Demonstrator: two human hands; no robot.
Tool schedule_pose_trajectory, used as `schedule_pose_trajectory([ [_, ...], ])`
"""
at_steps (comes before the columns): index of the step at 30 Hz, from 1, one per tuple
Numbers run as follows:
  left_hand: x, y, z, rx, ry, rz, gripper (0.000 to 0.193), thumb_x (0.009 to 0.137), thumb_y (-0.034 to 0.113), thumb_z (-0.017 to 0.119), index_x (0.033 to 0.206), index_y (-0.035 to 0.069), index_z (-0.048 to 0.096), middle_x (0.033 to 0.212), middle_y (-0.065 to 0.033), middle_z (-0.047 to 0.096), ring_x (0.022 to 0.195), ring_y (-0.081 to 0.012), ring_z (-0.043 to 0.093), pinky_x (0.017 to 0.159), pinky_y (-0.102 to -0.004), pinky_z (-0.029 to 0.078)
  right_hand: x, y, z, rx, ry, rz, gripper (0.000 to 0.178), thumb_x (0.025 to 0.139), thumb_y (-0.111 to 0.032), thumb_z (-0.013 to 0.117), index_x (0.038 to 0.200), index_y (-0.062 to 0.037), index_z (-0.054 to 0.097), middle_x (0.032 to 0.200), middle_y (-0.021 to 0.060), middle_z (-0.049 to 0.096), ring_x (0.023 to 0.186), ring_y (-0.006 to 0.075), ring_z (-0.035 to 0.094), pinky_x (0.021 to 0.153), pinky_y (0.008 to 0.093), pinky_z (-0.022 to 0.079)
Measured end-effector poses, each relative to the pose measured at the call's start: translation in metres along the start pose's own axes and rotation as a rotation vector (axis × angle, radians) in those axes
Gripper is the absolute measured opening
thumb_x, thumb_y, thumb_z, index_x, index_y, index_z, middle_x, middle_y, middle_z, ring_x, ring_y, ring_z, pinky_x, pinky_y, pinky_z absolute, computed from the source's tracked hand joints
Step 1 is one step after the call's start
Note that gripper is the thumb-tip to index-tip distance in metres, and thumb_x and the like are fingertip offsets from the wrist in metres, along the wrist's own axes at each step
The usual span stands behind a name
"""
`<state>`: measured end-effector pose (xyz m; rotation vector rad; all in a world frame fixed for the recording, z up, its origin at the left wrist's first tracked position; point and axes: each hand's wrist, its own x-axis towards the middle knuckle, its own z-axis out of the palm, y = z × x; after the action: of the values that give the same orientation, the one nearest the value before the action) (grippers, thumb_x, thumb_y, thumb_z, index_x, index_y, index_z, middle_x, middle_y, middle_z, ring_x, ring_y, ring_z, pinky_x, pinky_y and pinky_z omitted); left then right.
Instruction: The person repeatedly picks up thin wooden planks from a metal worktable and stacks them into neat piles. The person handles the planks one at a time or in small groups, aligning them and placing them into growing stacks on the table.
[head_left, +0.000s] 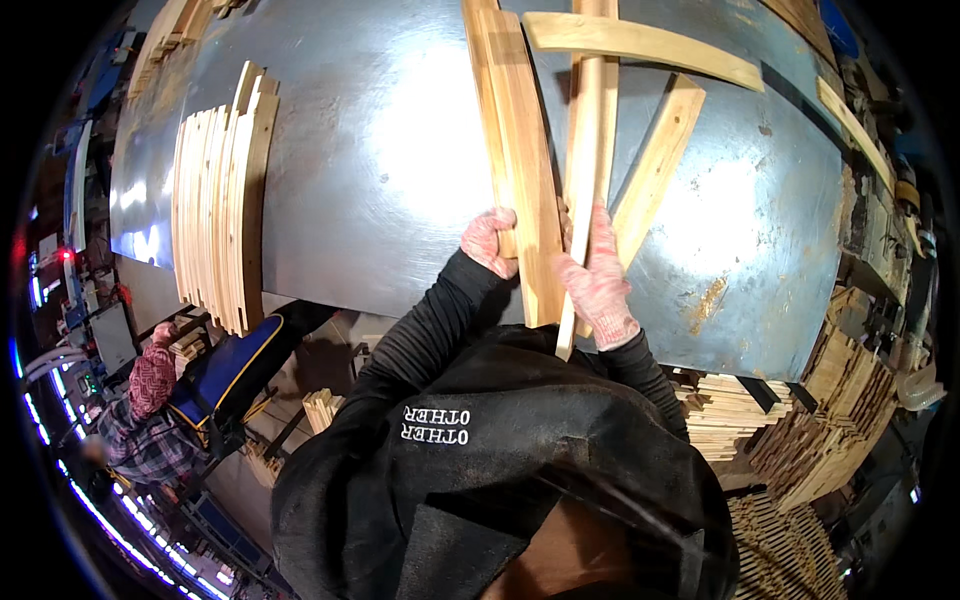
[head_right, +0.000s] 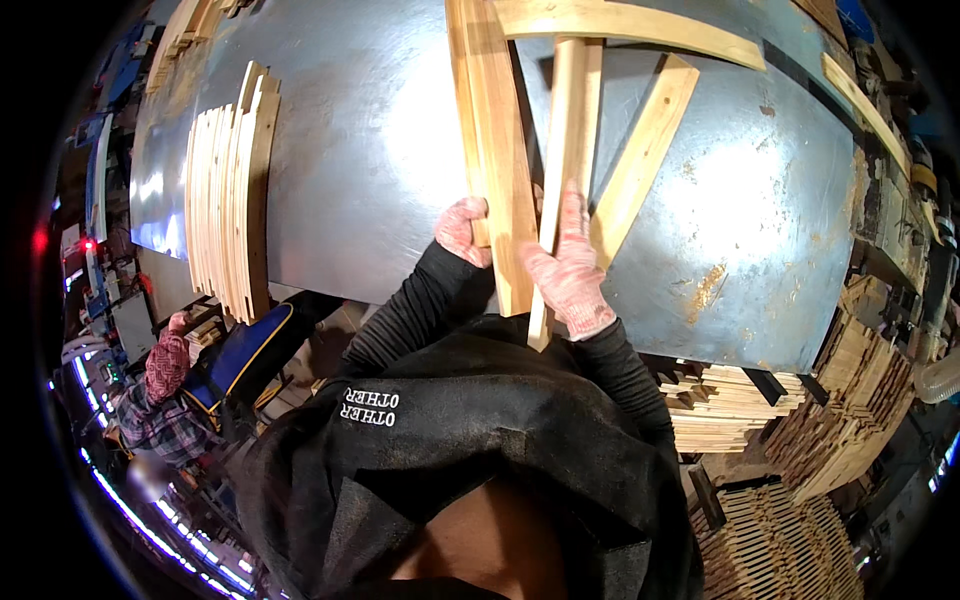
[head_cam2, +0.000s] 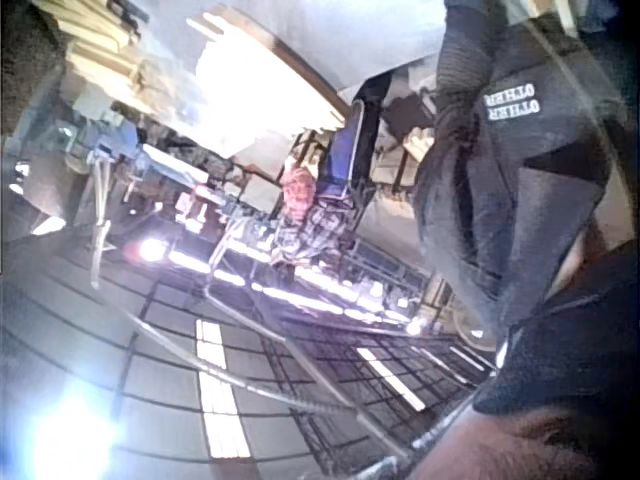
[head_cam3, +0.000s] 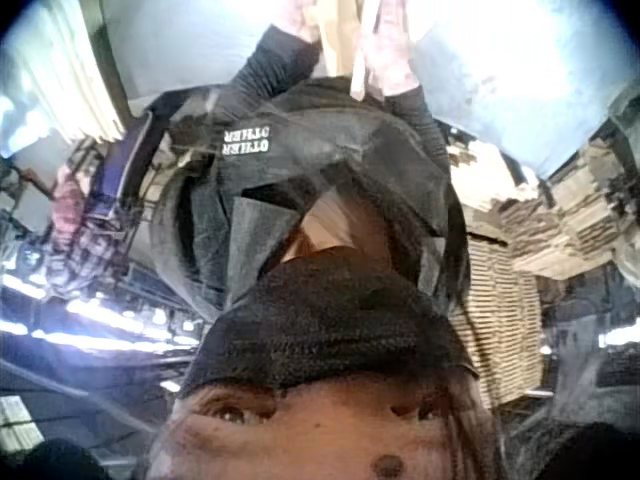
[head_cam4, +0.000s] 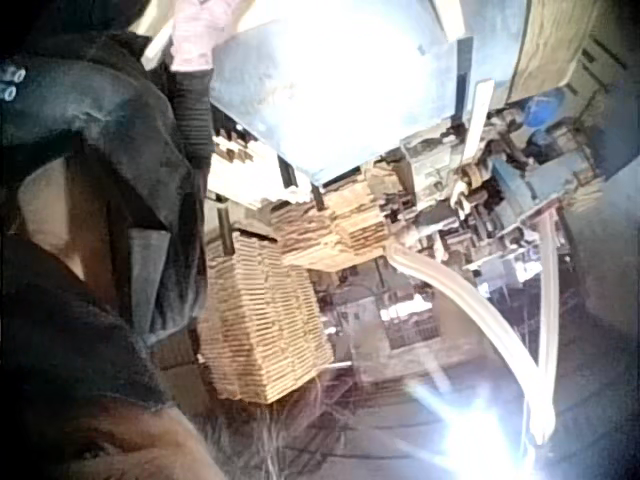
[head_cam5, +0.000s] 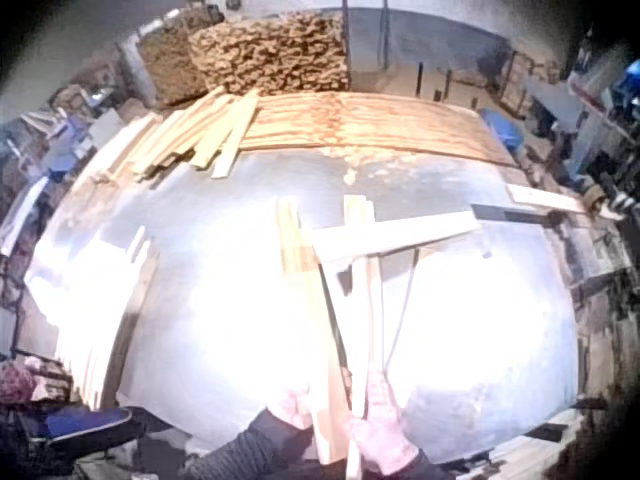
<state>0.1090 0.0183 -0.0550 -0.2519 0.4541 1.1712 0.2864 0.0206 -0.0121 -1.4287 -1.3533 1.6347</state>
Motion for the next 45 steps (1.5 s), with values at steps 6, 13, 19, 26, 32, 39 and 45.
schedule_pose_trajectory([
  [6, -0.036, 0.029, -0.013, 0.09, -0.001, 0.037, 0.06, 0.07, -0.002, 0.065, 0.128, -0.007, 0.051, 0.117, -0.0227, 0.062, 0.107, -0.0372, 0.063, 0.097, -0.0519, 0.052, 0.023, -0.022, 0.041, -0.398, -0.137, -0.066, 0.106, 0.072, -0.024, 0.084, 0.152, -0.0032, 0.017, 0.146, 0.0253, 0.035, 0.138, 0.0358, 0.034, 0.11, 0.0403, 0.037],
  [13, -0.09, 0.063, -0.032, 0.623, 0.121, 0.225, 0.061, 0.075, 0.012, 0.074, 0.129, 0.0, 0.049, 0.114, -0.014, 0.062, 0.104, -0.0268, 0.063, 0.089, -0.0418, 0.053, 0.049, -0.043, 0.086, 0.145, -0.319, 0.164, 0.082, 0.085, -0.024, 0.071, 0.15, -0.0041, 0.025, 0.128, 0.0195, 0.055, 0.121, 0.0291, 0.051, 0.104, 0.0354, 0.042],
  [19, -0.098, 0.055, -0.066, 0.65, 0.208, 0.164, 0.062, 0.079, 0.024, 0.075, 0.128, -0.002, 0.047, 0.106, -0.0131, 0.063, 0.094, -0.0242, 0.064, 0.081, -0.0377, 0.056, 0.079, -0.004, 0.093, -0.817, 0.028, -0.222, 0.081, 0.089, -0.049, 0.061, 0.147, -0.0003, 0.033, 0.151, 0.0249, 0.032, 0.143, 0.0362, 0.026, 0.116, 0.0422, 0.025],
  [26, -0.096, 0.072, -0.081, 0.883, 0.415, 0.22, 0.05, 0.08, 0.007, 0.072, 0.124, -0.001, 0.05, 0.099, -0.0123, 0.065, 0.088, -0.0203, 0.064, 0.081, -0.0326, 0.055, 0.099, -0.006, 0.033, -0.835, 0.262, 0.25, 0.095, 0.076, -0.035, 0.078, 0.147, 0.0011, 0.027, 0.144, 0.0282, 0.04, 0.132, 0.0414, 0.042, 0.111, 0.0464, 0.032],
  [32, -0.095, 0.089, -0.079, 1.513, 0.67, 0.316, 0.06, 0.077, 0.025, 0.076, 0.123, -0.003, 0.049, 0.098, -0.0171, 0.067, 0.087, -0.0293, 0.065, 0.082, -0.0375, 0.053, 0.081, 0.015, 0.056, 0.841, -0.434, 0.205, 0.071, 0.075, -0.015, 0.075, 0.136, 0.0003, 0.044, 0.122, 0.0194, 0.06, 0.117, 0.0319, 0.057, 0.107, 0.0442, 0.043],
  [39, -0.098, 0.112, -0.063, 1.627, 0.673, 0.345, 0.071, 0.08, 0.023, 0.076, 0.135, -0.002, 0.039, 0.11, -0.0195, 0.062, 0.099, -0.0258, 0.062, 0.087, -0.0353, 0.051, 0.072, 0.02, 0.095, 0.025, -0.323, 0.313, 0.058, 0.081, -0.027, 0.072, 0.123, 0.0064, 0.05, 0.11, 0.0174, 0.064, 0.107, 0.0288, 0.062, 0.092, 0.0377, 0.052],
  [45, -0.094, 0.088, -0.042, 1.916, 0.801, 0.199, 0.127, 0.072, 0.061, 0.074, 0.15, -0.008, 0.001, 0.143, -0.0388, 0.032, 0.133, -0.0449, 0.039, 0.111, -0.0412, 0.034, 0.078, 0.02, 0.144, -0.596, -0.263, 0.419, 0.071, 0.093, -0.044, 0.054, 0.138, 0.0091, 0.039, 0.118, 0.0302, 0.06, 0.112, 0.0426, 0.057, 0.096, 0.0398, 0.048],
])
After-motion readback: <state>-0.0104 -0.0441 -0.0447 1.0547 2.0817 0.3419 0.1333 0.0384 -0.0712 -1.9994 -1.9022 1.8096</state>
